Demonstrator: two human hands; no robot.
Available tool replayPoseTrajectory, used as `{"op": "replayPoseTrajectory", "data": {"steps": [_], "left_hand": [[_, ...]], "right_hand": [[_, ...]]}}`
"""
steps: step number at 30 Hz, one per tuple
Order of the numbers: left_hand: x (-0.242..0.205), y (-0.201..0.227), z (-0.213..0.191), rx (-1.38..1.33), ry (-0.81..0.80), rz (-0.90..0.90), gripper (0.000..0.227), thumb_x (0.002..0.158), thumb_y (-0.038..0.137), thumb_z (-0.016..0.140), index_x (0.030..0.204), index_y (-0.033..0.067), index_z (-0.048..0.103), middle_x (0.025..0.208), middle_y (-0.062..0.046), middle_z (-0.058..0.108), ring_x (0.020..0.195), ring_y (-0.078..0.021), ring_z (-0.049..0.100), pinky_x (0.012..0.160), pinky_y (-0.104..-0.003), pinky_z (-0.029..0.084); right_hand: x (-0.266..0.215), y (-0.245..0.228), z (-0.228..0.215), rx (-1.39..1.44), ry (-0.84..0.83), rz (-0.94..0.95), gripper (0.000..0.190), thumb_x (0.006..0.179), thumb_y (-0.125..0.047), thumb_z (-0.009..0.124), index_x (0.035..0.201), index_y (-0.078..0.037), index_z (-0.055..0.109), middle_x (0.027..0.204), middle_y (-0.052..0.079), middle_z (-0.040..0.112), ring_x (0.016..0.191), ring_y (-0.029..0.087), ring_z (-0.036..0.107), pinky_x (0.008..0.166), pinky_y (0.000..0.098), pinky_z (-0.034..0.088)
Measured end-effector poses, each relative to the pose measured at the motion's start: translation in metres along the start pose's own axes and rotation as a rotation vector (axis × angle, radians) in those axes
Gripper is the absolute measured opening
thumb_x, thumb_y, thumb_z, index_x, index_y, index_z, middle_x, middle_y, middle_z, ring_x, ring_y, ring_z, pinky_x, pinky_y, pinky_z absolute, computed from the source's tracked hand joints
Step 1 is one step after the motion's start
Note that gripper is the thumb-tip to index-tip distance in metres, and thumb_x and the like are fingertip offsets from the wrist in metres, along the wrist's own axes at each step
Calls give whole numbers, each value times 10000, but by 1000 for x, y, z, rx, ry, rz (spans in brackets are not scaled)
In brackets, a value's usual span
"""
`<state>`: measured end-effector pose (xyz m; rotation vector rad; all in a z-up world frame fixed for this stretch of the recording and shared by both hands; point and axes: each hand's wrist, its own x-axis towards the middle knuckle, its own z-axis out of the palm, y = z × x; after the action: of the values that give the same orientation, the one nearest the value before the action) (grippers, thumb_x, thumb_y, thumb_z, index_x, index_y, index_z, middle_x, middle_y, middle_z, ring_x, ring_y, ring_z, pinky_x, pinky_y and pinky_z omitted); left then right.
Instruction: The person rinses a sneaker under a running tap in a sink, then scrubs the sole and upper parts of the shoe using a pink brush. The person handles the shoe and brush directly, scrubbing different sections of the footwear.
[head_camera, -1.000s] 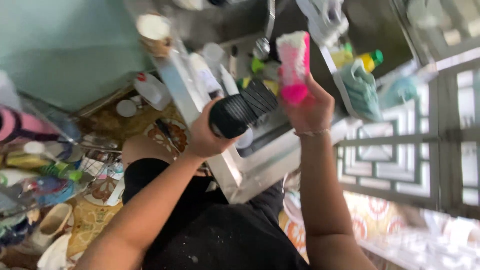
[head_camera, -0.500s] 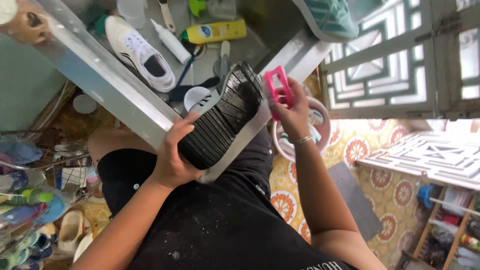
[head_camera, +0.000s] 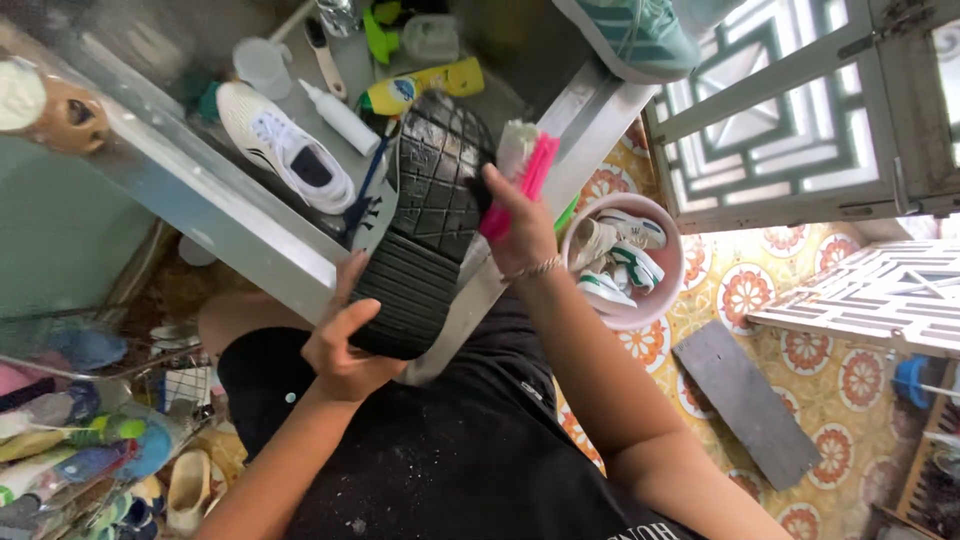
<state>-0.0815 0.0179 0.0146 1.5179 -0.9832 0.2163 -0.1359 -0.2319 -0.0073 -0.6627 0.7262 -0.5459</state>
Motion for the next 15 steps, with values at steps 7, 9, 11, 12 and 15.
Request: {"op": "replayPoseTrajectory", "data": {"steps": [7,9,11,12,15], "left_hand": [[-10,-14,-22,130,-193,71,647,856,433,831,1281,85,488,1395,-299,573,1364,-491,540,1187,-589,388],[-7,-17,-31,163,-290,61,733,763,513,815,1267,69,522,1333,-258,608,1351,-505,500,1187,-628,284],[-14,-27,-36,45,-120,-41,756,922,544,695,1414,11,481,1410,-217,609,1405,-383,572,1311,-582,300],[8,-25,-36,57,-109,-48,756,922,544,695,1414,11,481,1410,-217,609,1405,-383,572,1311,-582,300],[78,-20,-41,-121,128,-251,797,1051,604,557,1505,-36,415,1541,-167,540,1454,-319,520,1259,-467,381]], "right_hand": [[20,-18,28,-31,-291,-130,605,773,67,780,1334,-44,583,1197,52,674,1122,220,663,1021,393,538],[23,-21,33,-94,-356,-182,673,752,101,794,1370,-44,571,1230,42,651,1158,215,640,1040,387,522],[20,-27,47,-212,-481,-205,742,702,103,827,1385,-36,571,1251,33,642,1190,204,623,1059,373,502],[17,-28,53,-214,-493,-193,742,702,103,827,1385,-36,571,1251,33,642,1190,204,623,1059,373,502],[16,-27,64,-243,-631,-154,758,650,49,846,1359,-33,592,1255,32,661,1212,196,631,1085,362,495]]}}
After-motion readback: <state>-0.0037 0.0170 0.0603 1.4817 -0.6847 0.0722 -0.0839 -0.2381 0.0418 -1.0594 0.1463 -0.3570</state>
